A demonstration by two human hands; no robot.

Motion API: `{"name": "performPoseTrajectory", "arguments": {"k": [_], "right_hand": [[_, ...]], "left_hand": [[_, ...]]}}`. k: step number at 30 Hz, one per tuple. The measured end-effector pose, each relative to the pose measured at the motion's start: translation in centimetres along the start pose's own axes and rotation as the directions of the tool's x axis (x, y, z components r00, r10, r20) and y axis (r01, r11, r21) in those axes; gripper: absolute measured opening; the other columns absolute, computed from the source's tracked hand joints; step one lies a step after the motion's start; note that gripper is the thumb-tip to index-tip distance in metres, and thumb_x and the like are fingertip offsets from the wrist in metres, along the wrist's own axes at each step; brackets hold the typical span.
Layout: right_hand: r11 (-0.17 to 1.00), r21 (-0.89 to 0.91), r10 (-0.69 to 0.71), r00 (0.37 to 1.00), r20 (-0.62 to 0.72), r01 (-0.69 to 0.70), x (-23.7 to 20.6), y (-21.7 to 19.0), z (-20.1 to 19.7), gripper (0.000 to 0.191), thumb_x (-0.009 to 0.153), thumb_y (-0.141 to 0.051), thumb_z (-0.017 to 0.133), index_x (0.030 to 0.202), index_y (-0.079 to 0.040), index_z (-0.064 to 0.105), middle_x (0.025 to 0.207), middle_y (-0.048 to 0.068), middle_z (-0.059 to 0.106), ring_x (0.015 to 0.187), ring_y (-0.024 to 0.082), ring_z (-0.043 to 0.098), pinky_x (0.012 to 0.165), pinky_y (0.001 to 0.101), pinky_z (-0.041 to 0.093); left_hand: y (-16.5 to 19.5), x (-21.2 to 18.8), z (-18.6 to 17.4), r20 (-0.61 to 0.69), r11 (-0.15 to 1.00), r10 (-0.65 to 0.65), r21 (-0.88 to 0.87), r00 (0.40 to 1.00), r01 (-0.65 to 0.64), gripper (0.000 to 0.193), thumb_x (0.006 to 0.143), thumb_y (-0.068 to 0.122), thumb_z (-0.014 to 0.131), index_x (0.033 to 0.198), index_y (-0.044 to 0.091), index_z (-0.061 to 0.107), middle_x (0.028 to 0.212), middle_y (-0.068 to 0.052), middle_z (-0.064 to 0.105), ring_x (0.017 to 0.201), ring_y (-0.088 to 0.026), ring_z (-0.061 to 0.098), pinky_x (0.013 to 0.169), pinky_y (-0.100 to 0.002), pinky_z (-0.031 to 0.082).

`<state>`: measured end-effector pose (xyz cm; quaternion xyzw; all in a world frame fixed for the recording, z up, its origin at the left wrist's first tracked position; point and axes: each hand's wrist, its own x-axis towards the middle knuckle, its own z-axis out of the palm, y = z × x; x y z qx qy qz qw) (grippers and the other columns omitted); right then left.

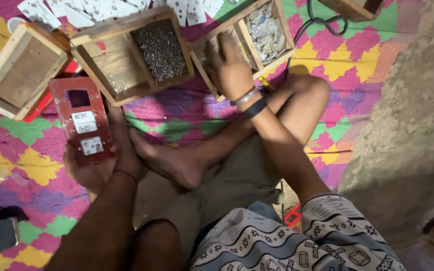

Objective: The person sits on a mat and assembles white plastic electrical sockets onto a red rectangular board. They pick up small metal screws from a wooden box and insert them into the sockets, then tighten them by hand. The person repeats this process for multiple sockets on the board.

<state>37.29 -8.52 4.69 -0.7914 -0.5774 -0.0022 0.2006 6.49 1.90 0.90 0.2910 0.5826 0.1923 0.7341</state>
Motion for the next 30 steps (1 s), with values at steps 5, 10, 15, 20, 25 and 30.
{"name": "performPoseTrajectory", "arguments": {"k": [5, 10, 15, 20, 25, 30], "right_hand": [[0.984, 0.158, 0.023, 0.934, 0.355, -0.084, -2.4, 0.0, -1.5, 0.028, 0.086, -0.002, 0.070, 0.113, -0.007, 0.074, 0.122, 0.008, 0.066, 0.112, 0.033, 0.063, 0.096, 0.0413, 0.055], [0.966, 0.258, -0.034, 0.987, 0.155, -0.007, -0.4, 0.9, -1.9, 0.039, 0.085, 0.004, 0.066, 0.123, -0.001, 0.071, 0.126, 0.013, 0.064, 0.117, 0.034, 0.062, 0.100, 0.0422, 0.053], [0.951, 0.243, -0.232, 0.961, 0.151, 0.192, 0.1, 0.4, -2.3, 0.043, 0.073, 0.001, 0.066, 0.116, -0.001, 0.070, 0.123, 0.015, 0.065, 0.118, 0.038, 0.061, 0.100, 0.0421, 0.053], [0.918, 0.396, -0.073, 0.972, 0.222, -0.022, -1.0, 2.1, -2.5, 0.035, 0.082, 0.010, 0.065, 0.114, -0.004, 0.071, 0.119, 0.011, 0.064, 0.118, 0.034, 0.064, 0.103, 0.0392, 0.056], [0.964, 0.267, -0.080, 0.976, 0.205, 0.023, -1.0, 2.4, -1.3, 0.040, 0.080, 0.008, 0.068, 0.118, -0.002, 0.075, 0.114, 0.012, 0.065, 0.104, 0.035, 0.062, 0.089, 0.0410, 0.055], [0.957, 0.288, -0.128, 0.949, 0.287, 0.042, -1.3, 1.6, -1.3, 0.027, 0.072, 0.005, 0.067, 0.097, -0.003, 0.072, 0.108, 0.012, 0.065, 0.102, 0.036, 0.062, 0.086, 0.0426, 0.055]], "left_hand": [[0.1, 1.3, 0.1, -0.013, 0.998, 0.055, 0.038, 0.998, -0.054, 0.063, 0.107, 0.055, 0.043, 0.143, 0.004, 0.054, 0.123, -0.003, 0.062, 0.109, -0.015, 0.060, 0.093, -0.030, 0.054], [1.1, -1.6, 0.5, -0.080, 0.994, -0.104, 0.010, 0.991, 0.105, 0.058, 0.104, 0.053, 0.038, 0.138, 0.009, 0.055, 0.119, -0.001, 0.065, 0.106, -0.013, 0.063, 0.090, -0.027, 0.054], [1.6, -0.5, 1.0, -0.034, 1.000, -0.013, 0.008, 0.999, 0.013, 0.054, 0.108, 0.048, 0.036, 0.136, 0.006, 0.055, 0.116, -0.001, 0.063, 0.103, -0.012, 0.060, 0.088, -0.026, 0.053], [0.1, 1.4, 0.1, -0.025, 0.996, 0.056, 0.064, 0.998, -0.054, 0.050, 0.112, 0.043, 0.034, 0.134, 0.004, 0.056, 0.113, -0.001, 0.061, 0.099, -0.011, 0.058, 0.085, -0.026, 0.052], [-1.1, 1.9, -0.4, 0.018, 0.999, 0.035, -0.024, 0.999, -0.034, 0.047, 0.114, 0.037, 0.029, 0.139, 0.005, 0.053, 0.115, 0.000, 0.059, 0.102, -0.009, 0.056, 0.089, -0.022, 0.049], [-1.6, 4.1, -0.8, 0.196, 0.908, 0.275, 0.268, 0.941, -0.321, 0.049, 0.115, 0.031, 0.023, 0.148, 0.002, 0.046, 0.126, -0.002, 0.055, 0.114, -0.010, 0.052, 0.100, -0.021, 0.045]]}}
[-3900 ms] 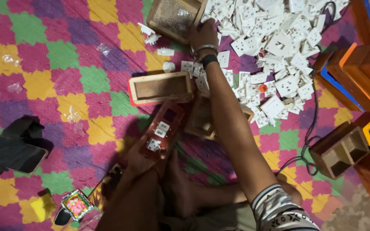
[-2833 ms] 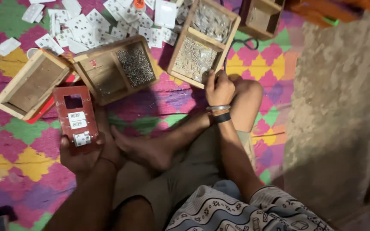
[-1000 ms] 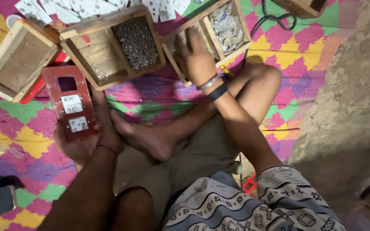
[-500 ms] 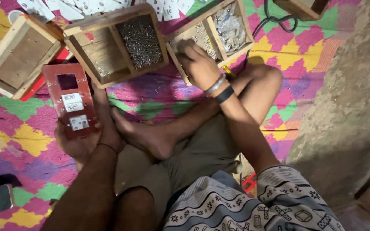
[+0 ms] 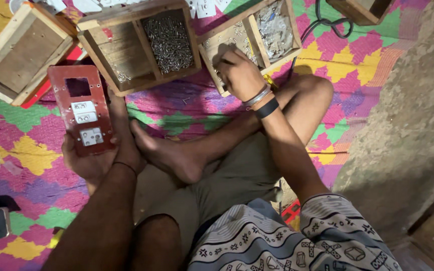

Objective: The person sits on a mat and assembles white plastic electrical sockets onto a red rectangular board. They pick up small metal screws from a wooden box and insert them into the sockets, then tighten them by hand. The person repeats this process for multiple sockets on the board.

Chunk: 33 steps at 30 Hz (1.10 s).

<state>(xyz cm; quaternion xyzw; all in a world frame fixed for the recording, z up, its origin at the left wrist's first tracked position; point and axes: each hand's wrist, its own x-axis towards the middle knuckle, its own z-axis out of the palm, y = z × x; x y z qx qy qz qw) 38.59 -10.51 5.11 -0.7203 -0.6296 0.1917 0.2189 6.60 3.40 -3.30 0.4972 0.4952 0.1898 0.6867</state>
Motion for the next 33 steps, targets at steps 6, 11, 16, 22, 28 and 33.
{"name": "performPoseTrajectory", "arguments": {"k": [6, 11, 16, 22, 28, 33], "right_hand": [[0.993, 0.018, 0.119, 0.993, -0.023, -0.119, -0.4, 0.3, -0.9, 0.014, 0.081, 0.001, 0.070, 0.095, -0.003, 0.069, 0.102, 0.015, 0.063, 0.098, 0.038, 0.063, 0.083, 0.0458, 0.054], [0.981, -0.003, 0.195, 0.980, -0.040, -0.196, 0.1, -0.1, -0.4, 0.014, 0.085, -0.006, 0.076, 0.098, -0.002, 0.070, 0.098, 0.016, 0.062, 0.091, 0.039, 0.063, 0.076, 0.0485, 0.052], [0.975, -0.126, 0.163, 0.975, -0.149, -0.182, 0.2, -1.0, 1.2, 0.017, 0.080, -0.006, 0.075, 0.096, -0.007, 0.072, 0.095, 0.013, 0.062, 0.091, 0.036, 0.064, 0.075, 0.0470, 0.053], [0.955, -0.172, 0.210, 0.961, -0.178, -0.241, -0.5, 0.0, 2.9, 0.016, 0.078, -0.006, 0.072, 0.094, -0.007, 0.071, 0.093, 0.014, 0.063, 0.087, 0.037, 0.065, 0.075, 0.0478, 0.053], [0.980, -0.005, 0.195, 0.964, -0.183, -0.199, 0.1, 1.6, 1.9, 0.009, 0.085, -0.005, 0.071, 0.094, -0.006, 0.071, 0.092, 0.016, 0.068, 0.085, 0.035, 0.067, 0.074, 0.0448, 0.053], [0.757, 0.634, 0.377, 0.899, -0.224, -0.159, 0.9, -3.8, -1.3, 0.004, 0.101, 0.001, 0.070, 0.104, -0.001, 0.068, 0.095, 0.003, 0.066, 0.088, 0.013, 0.058, 0.080, 0.0287, 0.048]], "left_hand": [[-0.5, -0.1, 0.2, -0.033, 0.993, 0.032, 0.113, 0.999, -0.028, 0.051, 0.117, 0.028, 0.021, 0.150, -0.003, 0.044, 0.128, -0.004, 0.052, 0.119, -0.012, 0.050, 0.104, -0.022, 0.044], [1.0, 0.2, 0.6, 0.043, 0.998, -0.048, -0.040, 0.998, 0.050, 0.043, 0.117, 0.026, 0.027, 0.140, -0.004, 0.046, 0.122, -0.004, 0.054, 0.107, -0.013, 0.051, 0.094, -0.023, 0.047], [-0.5, 2.0, 0.0, -0.011, 0.988, 0.027, 0.154, 1.000, -0.025, 0.044, 0.116, 0.024, 0.024, 0.139, -0.001, 0.051, 0.116, -0.003, 0.053, 0.104, -0.013, 0.051, 0.090, -0.023, 0.049], [-2.3, 1.3, 0.1, -0.021, 0.960, 0.046, -0.277, 0.999, -0.050, 0.049, 0.117, 0.028, 0.026, 0.149, -0.003, 0.046, 0.128, -0.007, 0.055, 0.117, -0.013, 0.054, 0.102, -0.026, 0.050], [4.9, -4.9, -0.7, 0.087, 0.438, -0.093, -0.891, 0.992, 0.119, 0.064, 0.103, 0.032, 0.045, 0.157, -0.001, 0.034, 0.144, -0.016, 0.050, 0.130, -0.027, 0.055, 0.108, -0.037, 0.053], [13.2, -9.9, -3.0, 0.071, 0.431, 0.019, -0.901, 0.997, 0.056, 0.086, 0.095, 0.034, 0.059, 0.167, -0.001, 0.025, 0.155, -0.022, 0.049, 0.138, -0.035, 0.057, 0.114, -0.045, 0.057]]}}
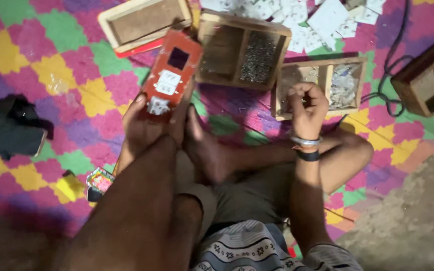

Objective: The person sits on a mat and assembles white plastic electrical sockets onto a red rectangular board. They pick up small metal screws from a wooden box and insert them into the sockets, then tighten them by hand. The person repeats this process for multiple sockets on the board.

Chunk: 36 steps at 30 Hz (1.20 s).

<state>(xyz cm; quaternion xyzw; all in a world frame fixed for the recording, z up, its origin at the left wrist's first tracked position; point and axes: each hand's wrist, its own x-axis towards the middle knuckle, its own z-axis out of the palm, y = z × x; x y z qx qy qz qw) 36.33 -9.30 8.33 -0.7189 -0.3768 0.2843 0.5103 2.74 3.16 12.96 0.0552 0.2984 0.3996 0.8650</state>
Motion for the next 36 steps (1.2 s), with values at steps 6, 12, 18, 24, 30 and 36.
{"name": "performPoseTrajectory", "arguments": {"k": [6, 12, 18, 24, 30, 36], "right_hand": [[0.912, 0.387, -0.008, 0.937, 0.349, -0.136, -0.6, -7.4, 9.7, 0.008, 0.099, -0.002, 0.069, 0.106, -0.002, 0.065, 0.097, 0.000, 0.064, 0.086, 0.006, 0.058, 0.076, 0.0219, 0.048], [0.946, 0.315, -0.035, 0.941, 0.337, -0.077, 0.1, -10.5, 12.4, 0.009, 0.101, -0.003, 0.068, 0.109, -0.002, 0.064, 0.106, 0.002, 0.059, 0.093, 0.009, 0.058, 0.082, 0.0241, 0.048], [0.976, 0.131, -0.207, 0.916, 0.344, 0.171, 0.4, -12.7, 11.9, 0.008, 0.100, -0.001, 0.070, 0.107, -0.001, 0.066, 0.110, 0.008, 0.055, 0.104, 0.019, 0.057, 0.092, 0.0301, 0.048], [0.970, 0.083, -0.242, 0.890, 0.388, 0.227, 1.1, -13.2, 11.7, 0.010, 0.097, -0.002, 0.072, 0.106, -0.002, 0.067, 0.109, 0.010, 0.058, 0.103, 0.023, 0.060, 0.091, 0.0323, 0.049], [0.967, 0.169, -0.240, 0.897, 0.372, 0.189, 0.9, -12.7, 12.1, 0.010, 0.098, 0.001, 0.072, 0.106, -0.001, 0.066, 0.111, 0.009, 0.061, 0.105, 0.021, 0.061, 0.092, 0.0317, 0.050], [0.960, 0.233, -0.239, 0.881, 0.409, 0.153, 1.1, -12.0, 11.9, 0.010, 0.098, 0.003, 0.070, 0.106, -0.001, 0.066, 0.111, 0.009, 0.062, 0.106, 0.021, 0.061, 0.096, 0.0319, 0.050]], "left_hand": [[1.2, 0.8, 2.6, 0.360, 0.967, -0.104, 0.253, 0.927, 0.009, 0.082, 0.098, 0.037, 0.061, 0.163, -0.004, 0.031, 0.123, -0.021, 0.065, 0.075, -0.035, 0.069, 0.067, -0.041, 0.056], [0.8, 0.2, 1.8, 0.297, 0.970, -0.042, 0.240, 0.954, -0.031, 0.079, 0.101, 0.034, 0.060, 0.162, -0.010, 0.035, 0.122, -0.023, 0.066, 0.086, -0.027, 0.068, 0.076, -0.037, 0.057], [0.6, 1.6, -0.7, 0.293, 0.798, -0.094, 0.593, 0.951, -0.104, 0.078, 0.100, 0.035, 0.053, 0.163, -0.007, 0.032, 0.160, -0.016, 0.049, 0.145, -0.019, 0.050, 0.119, -0.027, 0.040], [0.8, 1.4, -0.4, 0.377, 0.574, -0.033, 0.765, 0.925, -0.291, 0.068, 0.103, 0.033, 0.049, 0.159, -0.005, 0.041, 0.156, -0.014, 0.054, 0.142, -0.021, 0.050, 0.120, -0.030, 0.036], [1.1, 1.3, 0.2, 0.424, 0.462, 0.011, 0.801, 0.906, -0.380, 0.062, 0.106, 0.031, 0.048, 0.157, -0.005, 0.044, 0.153, -0.016, 0.055, 0.140, -0.023, 0.050, 0.119, -0.032, 0.035], [1.2, 1.6, 0.0, 0.528, 0.258, 0.041, 0.814, 0.848, -0.520, 0.059, 0.105, 0.029, 0.047, 0.156, -0.001, 0.048, 0.147, -0.012, 0.060, 0.134, -0.023, 0.052, 0.121, -0.035, 0.034]]}}
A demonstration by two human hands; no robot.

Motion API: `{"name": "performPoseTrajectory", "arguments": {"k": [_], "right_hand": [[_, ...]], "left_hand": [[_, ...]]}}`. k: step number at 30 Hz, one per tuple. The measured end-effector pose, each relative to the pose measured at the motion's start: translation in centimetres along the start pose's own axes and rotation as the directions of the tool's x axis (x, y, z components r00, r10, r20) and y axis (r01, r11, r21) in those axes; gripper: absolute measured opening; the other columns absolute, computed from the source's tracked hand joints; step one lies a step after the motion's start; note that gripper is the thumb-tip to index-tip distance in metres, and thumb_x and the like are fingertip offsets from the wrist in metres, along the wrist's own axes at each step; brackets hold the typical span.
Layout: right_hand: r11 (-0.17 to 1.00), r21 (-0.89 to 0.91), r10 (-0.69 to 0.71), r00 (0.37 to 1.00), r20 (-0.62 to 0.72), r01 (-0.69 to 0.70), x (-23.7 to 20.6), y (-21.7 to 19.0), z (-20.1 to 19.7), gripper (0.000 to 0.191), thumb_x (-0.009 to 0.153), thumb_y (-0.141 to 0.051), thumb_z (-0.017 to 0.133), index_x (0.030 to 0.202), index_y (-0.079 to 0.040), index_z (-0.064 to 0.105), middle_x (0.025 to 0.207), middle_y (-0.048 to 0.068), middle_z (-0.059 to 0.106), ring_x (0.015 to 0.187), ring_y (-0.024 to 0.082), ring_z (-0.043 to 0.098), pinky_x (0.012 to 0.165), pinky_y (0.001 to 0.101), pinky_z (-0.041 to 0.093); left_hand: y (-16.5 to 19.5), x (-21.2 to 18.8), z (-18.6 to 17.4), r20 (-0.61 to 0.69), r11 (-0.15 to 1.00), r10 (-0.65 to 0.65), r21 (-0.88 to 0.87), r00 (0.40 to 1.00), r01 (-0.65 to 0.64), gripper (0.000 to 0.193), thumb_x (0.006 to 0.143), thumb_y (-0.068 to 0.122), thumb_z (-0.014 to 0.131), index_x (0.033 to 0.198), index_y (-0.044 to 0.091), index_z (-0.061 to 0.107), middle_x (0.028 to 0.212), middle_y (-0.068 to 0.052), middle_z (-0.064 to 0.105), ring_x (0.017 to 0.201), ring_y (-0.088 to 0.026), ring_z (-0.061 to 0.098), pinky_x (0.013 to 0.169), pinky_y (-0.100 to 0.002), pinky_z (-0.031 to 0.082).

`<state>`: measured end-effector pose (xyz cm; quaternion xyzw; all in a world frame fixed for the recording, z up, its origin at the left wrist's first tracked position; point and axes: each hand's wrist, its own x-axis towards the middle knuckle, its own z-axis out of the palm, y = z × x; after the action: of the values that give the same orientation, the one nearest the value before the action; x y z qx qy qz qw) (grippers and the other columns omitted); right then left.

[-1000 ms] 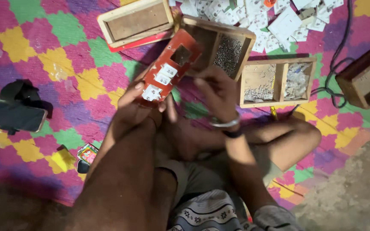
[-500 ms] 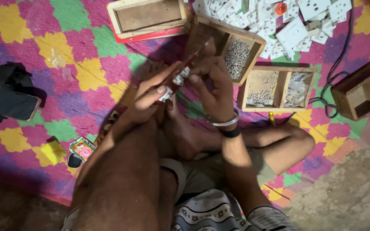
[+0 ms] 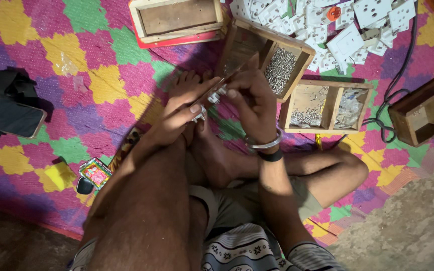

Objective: The person sits on a mat and assembles white plastic electrical sockets onto a red rectangular board. They pick up small metal screws from a wooden box and insert them into the sockets, then tighten them by hand. The person repeats this process for multiple sockets on the board.

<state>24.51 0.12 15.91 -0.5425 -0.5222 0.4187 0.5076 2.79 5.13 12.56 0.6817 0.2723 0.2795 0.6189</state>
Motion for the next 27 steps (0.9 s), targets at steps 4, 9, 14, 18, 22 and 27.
{"name": "performPoseTrajectory", "arguments": {"k": [4, 9, 14, 18, 22, 27], "right_hand": [[0.999, -0.023, 0.024, 1.000, 0.020, -0.023, 0.1, 0.2, -0.2, 0.011, 0.097, 0.003, 0.071, 0.105, -0.001, 0.066, 0.109, 0.009, 0.063, 0.105, 0.021, 0.063, 0.094, 0.0316, 0.050], [0.996, -0.073, -0.049, 0.998, 0.024, 0.051, 0.3, 0.4, -0.2, 0.011, 0.095, 0.004, 0.072, 0.103, -0.001, 0.067, 0.106, 0.009, 0.064, 0.104, 0.023, 0.062, 0.095, 0.0343, 0.050], [1.000, -0.030, 0.007, 0.997, -0.072, -0.010, -0.4, 0.7, 0.9, 0.010, 0.097, 0.005, 0.070, 0.104, 0.000, 0.064, 0.105, 0.009, 0.062, 0.100, 0.020, 0.062, 0.090, 0.0312, 0.051], [0.993, 0.093, 0.081, 0.984, -0.160, -0.066, -1.0, 1.0, 2.3, 0.011, 0.099, 0.005, 0.067, 0.108, 0.000, 0.063, 0.106, 0.010, 0.061, 0.098, 0.017, 0.062, 0.088, 0.0281, 0.052], [0.984, -0.162, 0.036, 0.967, -0.251, -0.079, -1.5, 1.0, 3.4, 0.010, 0.098, 0.002, 0.071, 0.106, 0.000, 0.065, 0.102, 0.011, 0.065, 0.088, 0.018, 0.066, 0.079, 0.0274, 0.052], [0.891, -0.432, -0.269, 0.927, -0.259, 0.138, -1.5, 0.7, 4.5, 0.015, 0.097, -0.002, 0.072, 0.108, 0.000, 0.062, 0.109, 0.016, 0.062, 0.098, 0.030, 0.065, 0.084, 0.0348, 0.052]], "left_hand": [[-0.3, -0.3, 0.2, 0.022, 0.981, -0.128, -0.141, 0.992, 0.130, 0.060, 0.105, 0.028, 0.047, 0.156, -0.004, 0.045, 0.149, -0.014, 0.057, 0.137, -0.024, 0.050, 0.120, -0.035, 0.033], [-0.4, -0.5, 0.2, 0.048, 0.966, -0.129, -0.220, 0.990, 0.136, 0.060, 0.105, 0.027, 0.047, 0.156, -0.005, 0.043, 0.156, -0.016, 0.052, 0.147, -0.026, 0.046, 0.125, -0.035, 0.030], [-0.2, -0.4, 0.0, 0.033, 0.983, -0.113, -0.140, 0.993, 0.116, 0.058, 0.104, 0.025, 0.049, 0.155, -0.005, 0.045, 0.157, -0.017, 0.052, 0.148, -0.027, 0.046, 0.126, -0.036, 0.030], [0.0, -0.4, 0.0, 0.034, 0.986, -0.121, -0.107, 0.992, 0.124, 0.058, 0.104, 0.025, 0.049, 0.154, -0.005, 0.046, 0.152, -0.017, 0.056, 0.145, -0.026, 0.049, 0.124, -0.036, 0.032], [0.0, -0.4, 0.2, 0.003, 0.978, -0.141, -0.156, 0.990, 0.140, 0.057, 0.105, 0.026, 0.049, 0.153, -0.005, 0.047, 0.153, -0.017, 0.055, 0.144, -0.025, 0.050, 0.123, -0.035, 0.035], [-0.1, -0.6, 0.3, 0.039, 0.891, -0.265, -0.371, 0.963, 0.261, 0.062, 0.104, 0.028, 0.049, 0.156, -0.005, 0.041, 0.151, -0.016, 0.054, 0.139, -0.022, 0.049, 0.119, -0.033, 0.035]]}}
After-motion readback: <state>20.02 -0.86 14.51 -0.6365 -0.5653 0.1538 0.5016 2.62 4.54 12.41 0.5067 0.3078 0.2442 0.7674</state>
